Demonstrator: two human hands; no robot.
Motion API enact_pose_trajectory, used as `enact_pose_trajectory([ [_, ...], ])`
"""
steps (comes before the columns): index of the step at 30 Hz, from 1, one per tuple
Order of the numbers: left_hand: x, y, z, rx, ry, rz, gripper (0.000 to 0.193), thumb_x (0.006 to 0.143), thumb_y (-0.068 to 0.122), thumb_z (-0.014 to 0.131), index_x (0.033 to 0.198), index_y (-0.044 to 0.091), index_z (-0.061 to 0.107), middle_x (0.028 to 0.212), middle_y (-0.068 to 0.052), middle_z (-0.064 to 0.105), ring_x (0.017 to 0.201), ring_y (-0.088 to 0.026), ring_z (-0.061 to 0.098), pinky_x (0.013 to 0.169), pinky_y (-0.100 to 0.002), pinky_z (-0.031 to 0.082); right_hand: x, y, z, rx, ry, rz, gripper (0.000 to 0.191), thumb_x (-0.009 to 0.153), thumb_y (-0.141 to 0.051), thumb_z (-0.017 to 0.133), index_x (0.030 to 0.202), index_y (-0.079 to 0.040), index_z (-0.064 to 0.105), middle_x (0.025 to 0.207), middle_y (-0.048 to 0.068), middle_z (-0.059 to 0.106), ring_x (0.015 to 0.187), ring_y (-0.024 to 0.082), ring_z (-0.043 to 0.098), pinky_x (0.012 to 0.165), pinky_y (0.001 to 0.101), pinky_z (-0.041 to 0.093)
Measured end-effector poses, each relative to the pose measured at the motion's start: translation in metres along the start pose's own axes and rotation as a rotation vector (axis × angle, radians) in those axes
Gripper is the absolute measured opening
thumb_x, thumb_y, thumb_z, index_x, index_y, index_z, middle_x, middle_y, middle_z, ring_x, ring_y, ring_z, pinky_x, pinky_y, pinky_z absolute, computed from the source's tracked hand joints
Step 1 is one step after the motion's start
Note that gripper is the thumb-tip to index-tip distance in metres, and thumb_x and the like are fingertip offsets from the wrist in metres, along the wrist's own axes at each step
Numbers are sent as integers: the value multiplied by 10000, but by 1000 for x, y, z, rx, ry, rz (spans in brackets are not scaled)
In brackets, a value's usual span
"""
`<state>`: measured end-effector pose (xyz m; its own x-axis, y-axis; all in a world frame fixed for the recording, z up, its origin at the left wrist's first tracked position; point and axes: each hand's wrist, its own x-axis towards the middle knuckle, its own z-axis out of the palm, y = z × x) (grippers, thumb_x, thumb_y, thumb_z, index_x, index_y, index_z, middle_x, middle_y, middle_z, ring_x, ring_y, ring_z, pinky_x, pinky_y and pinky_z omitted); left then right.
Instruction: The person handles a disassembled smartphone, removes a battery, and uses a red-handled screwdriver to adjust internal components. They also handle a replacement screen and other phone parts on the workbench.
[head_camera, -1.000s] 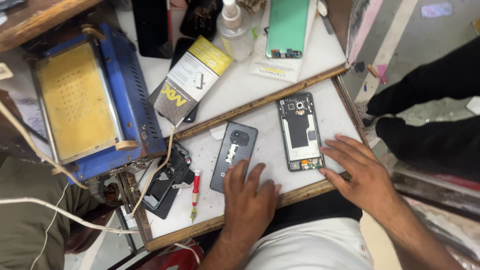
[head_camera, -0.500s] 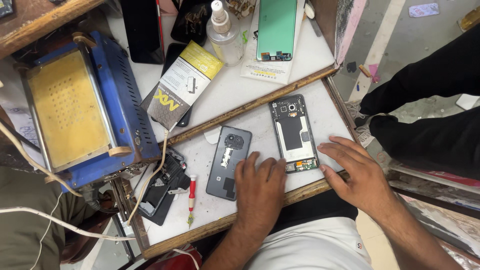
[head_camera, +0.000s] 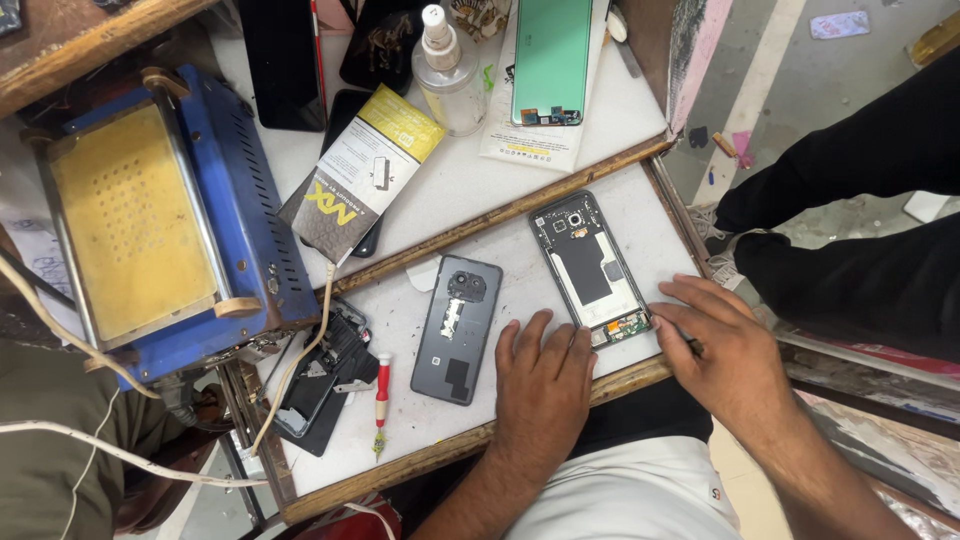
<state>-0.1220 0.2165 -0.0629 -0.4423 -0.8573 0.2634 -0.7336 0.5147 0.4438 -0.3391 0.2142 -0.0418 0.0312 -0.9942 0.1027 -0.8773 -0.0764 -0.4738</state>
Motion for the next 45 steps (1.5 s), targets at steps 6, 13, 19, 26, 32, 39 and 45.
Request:
enact_pose_trajectory([
  [6,-1,0,0,-21,-13,-15,325,960,205,718,1231,30,683,1236,-124,648,1336,-323,510,1156,-600,334,3,-6,-8,-115,-47,-4,177,867,-178,734,997,-68,783,1215,62,736,1272,235,630,1017,395,552],
  [13,-1,2,-1,1,0,10,322,988,195,692,1250,8,676,1242,-140,625,1349,-331,504,1164,-597,342,11,-21,-9,-301,-147,17,227,900,-255,699,961,-49,775,1208,85,723,1243,257,633,962,400,575],
  [19,0,1,-3,-5,16,35,320,996,176,686,1250,-19,679,1242,-158,622,1343,-337,506,1148,-588,370,13,-27,-10,-326,-171,33,246,906,-259,687,984,-37,760,1221,89,708,1217,261,643,927,395,591],
  [26,1,2,-2,-19,5,30,289,1007,155,663,1227,-32,681,1228,-176,646,1345,-347,526,1155,-584,372,12,-30,-8,-397,-179,-13,248,923,-256,662,961,-30,757,1213,106,701,1196,253,653,902,374,605],
  [32,1,1,-1,-24,0,33,279,1016,140,650,1227,-39,677,1226,-183,642,1343,-348,531,1162,-589,366,16,-36,-11,-442,-215,-39,243,928,-252,653,889,-31,748,1197,92,702,1130,220,670,827,348,616],
  [39,-1,0,0,-7,3,47,273,1016,116,642,1235,-43,673,1229,-184,636,1347,-341,531,1168,-587,371,21,-47,-13,-521,-195,-128,196,885,-206,690,844,-20,738,1158,82,702,1097,196,679,773,311,625],
  [45,0,1,-1,-4,15,52,279,1019,135,651,1233,-42,675,1227,-182,638,1349,-350,521,1155,-589,378,26,-50,-16,-726,-434,-120,131,866,-180,709,895,-53,732,1080,45,698,1086,168,664,757,289,625],
])
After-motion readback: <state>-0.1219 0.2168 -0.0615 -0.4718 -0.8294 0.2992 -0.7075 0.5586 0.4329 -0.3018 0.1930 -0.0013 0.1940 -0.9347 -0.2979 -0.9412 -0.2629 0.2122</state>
